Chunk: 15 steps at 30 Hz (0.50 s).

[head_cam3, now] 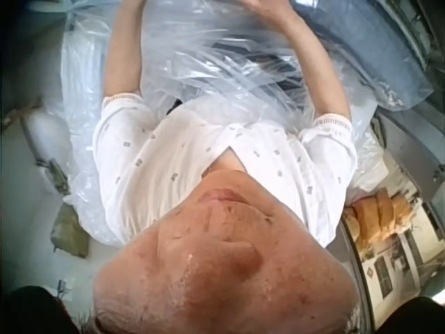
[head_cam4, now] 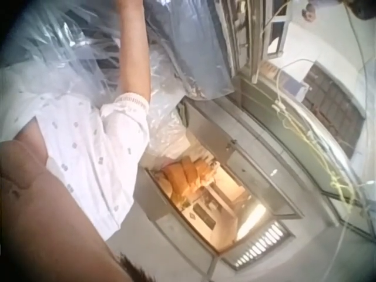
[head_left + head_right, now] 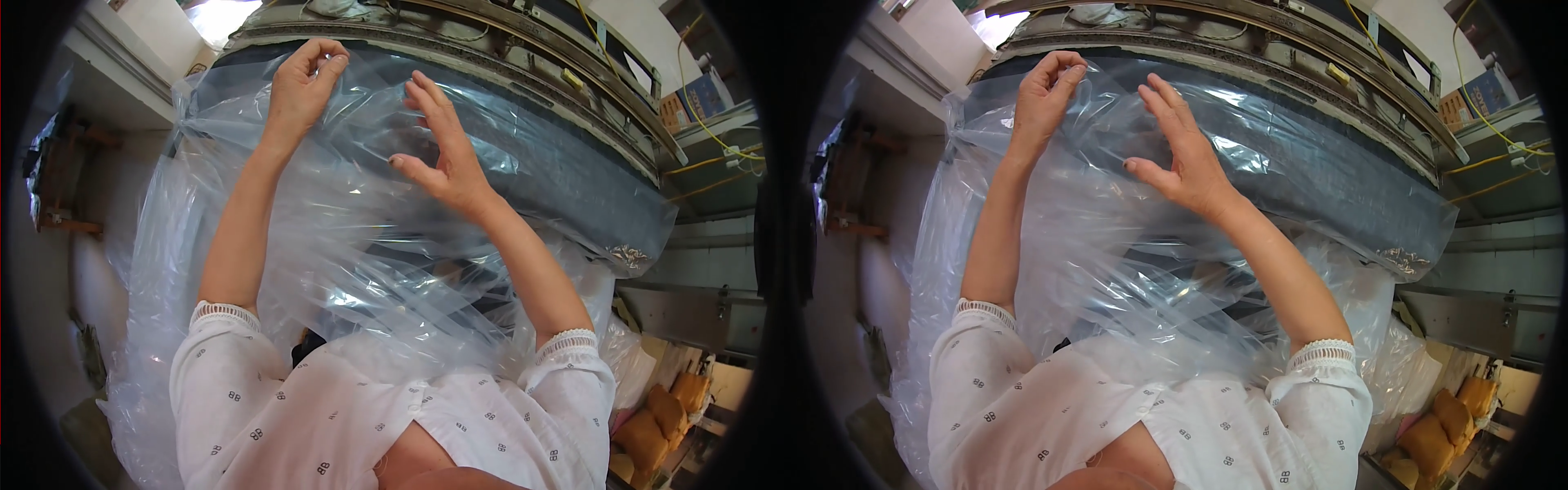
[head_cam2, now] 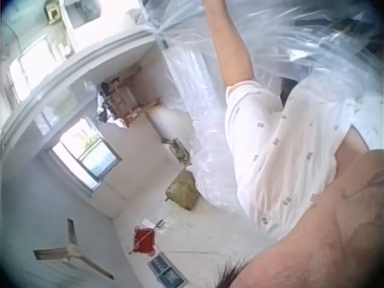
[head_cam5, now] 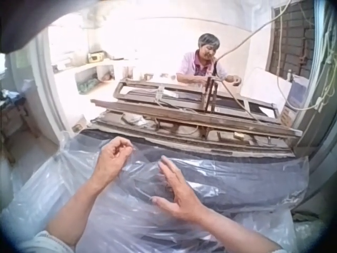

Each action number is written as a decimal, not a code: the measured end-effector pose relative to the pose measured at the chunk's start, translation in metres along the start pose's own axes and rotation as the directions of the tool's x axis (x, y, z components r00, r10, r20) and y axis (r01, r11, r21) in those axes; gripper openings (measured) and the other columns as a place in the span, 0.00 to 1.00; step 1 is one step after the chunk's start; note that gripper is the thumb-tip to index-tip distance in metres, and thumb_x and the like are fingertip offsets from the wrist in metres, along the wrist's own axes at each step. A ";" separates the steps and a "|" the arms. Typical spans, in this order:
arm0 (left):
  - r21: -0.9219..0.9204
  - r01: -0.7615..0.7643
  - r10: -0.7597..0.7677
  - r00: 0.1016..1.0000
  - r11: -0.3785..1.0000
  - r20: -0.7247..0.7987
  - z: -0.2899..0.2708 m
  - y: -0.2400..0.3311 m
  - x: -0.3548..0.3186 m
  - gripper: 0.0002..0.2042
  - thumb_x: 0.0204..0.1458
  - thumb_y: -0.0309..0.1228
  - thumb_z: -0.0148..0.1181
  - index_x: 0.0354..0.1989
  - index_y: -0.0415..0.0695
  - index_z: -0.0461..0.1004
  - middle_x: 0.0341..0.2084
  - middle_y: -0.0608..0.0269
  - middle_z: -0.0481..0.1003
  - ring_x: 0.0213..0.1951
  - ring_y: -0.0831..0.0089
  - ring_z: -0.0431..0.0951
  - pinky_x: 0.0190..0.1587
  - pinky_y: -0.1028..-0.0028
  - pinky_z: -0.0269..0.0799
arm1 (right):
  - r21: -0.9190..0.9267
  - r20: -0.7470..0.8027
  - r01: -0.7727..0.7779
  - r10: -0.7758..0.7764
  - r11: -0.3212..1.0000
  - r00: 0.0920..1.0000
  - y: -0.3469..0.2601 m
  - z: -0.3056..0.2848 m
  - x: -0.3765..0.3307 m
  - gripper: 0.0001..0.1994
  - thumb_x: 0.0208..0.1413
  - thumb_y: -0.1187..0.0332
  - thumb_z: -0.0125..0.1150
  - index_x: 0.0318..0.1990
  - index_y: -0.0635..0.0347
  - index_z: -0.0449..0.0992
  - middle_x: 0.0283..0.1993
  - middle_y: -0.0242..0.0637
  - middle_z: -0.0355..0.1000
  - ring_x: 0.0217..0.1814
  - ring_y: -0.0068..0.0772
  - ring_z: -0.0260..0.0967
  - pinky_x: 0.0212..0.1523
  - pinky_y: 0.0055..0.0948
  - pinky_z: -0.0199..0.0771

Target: The person wraps an industrial part with clear plastic film by hand, covering it for protection or transport.

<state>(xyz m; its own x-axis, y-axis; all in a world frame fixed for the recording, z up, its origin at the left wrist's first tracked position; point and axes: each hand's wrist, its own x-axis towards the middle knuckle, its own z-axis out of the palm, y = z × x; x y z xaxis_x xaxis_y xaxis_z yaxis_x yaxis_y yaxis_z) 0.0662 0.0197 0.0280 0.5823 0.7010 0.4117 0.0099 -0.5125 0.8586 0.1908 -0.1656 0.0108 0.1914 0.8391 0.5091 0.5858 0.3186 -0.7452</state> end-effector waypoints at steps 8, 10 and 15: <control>0.174 -0.138 0.177 0.956 0.975 -0.233 -0.034 0.003 -0.005 0.06 0.49 0.31 0.55 0.31 0.43 0.69 0.16 0.61 0.71 0.19 0.69 0.69 0.26 0.75 0.65 | 0.245 0.688 -0.582 0.285 0.775 0.668 0.013 -0.019 0.011 0.12 0.50 0.67 0.55 0.42 0.61 0.72 0.34 0.36 0.73 0.28 0.18 0.65 0.30 0.19 0.65; 0.220 -0.041 0.104 0.955 0.975 -0.280 -0.060 -0.005 -0.010 0.06 0.49 0.32 0.54 0.30 0.44 0.68 0.20 0.56 0.73 0.23 0.59 0.72 0.27 0.70 0.67 | 0.214 0.822 -0.731 0.285 0.647 0.492 -0.009 -0.046 0.001 0.10 0.50 0.65 0.55 0.36 0.62 0.74 0.31 0.40 0.74 0.24 0.19 0.63 0.25 0.19 0.60; 0.509 0.192 0.166 0.801 0.839 -0.575 -0.149 -0.070 -0.022 0.07 0.48 0.35 0.56 0.32 0.47 0.72 0.24 0.59 0.75 0.31 0.61 0.76 0.33 0.67 0.69 | 0.537 0.843 -0.784 -0.195 0.310 0.501 -0.061 -0.069 -0.015 0.20 0.49 0.61 0.58 0.34 0.77 0.73 0.37 0.57 0.72 0.29 0.39 0.72 0.29 0.28 0.69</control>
<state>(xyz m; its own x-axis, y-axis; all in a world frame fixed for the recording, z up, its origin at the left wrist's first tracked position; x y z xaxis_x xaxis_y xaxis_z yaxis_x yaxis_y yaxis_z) -0.0685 0.1139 0.0048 0.0005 0.7616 0.6481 0.5341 -0.5480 0.6437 0.2065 -0.2278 0.0780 -0.6824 0.7301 0.0371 -0.3919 -0.3226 -0.8616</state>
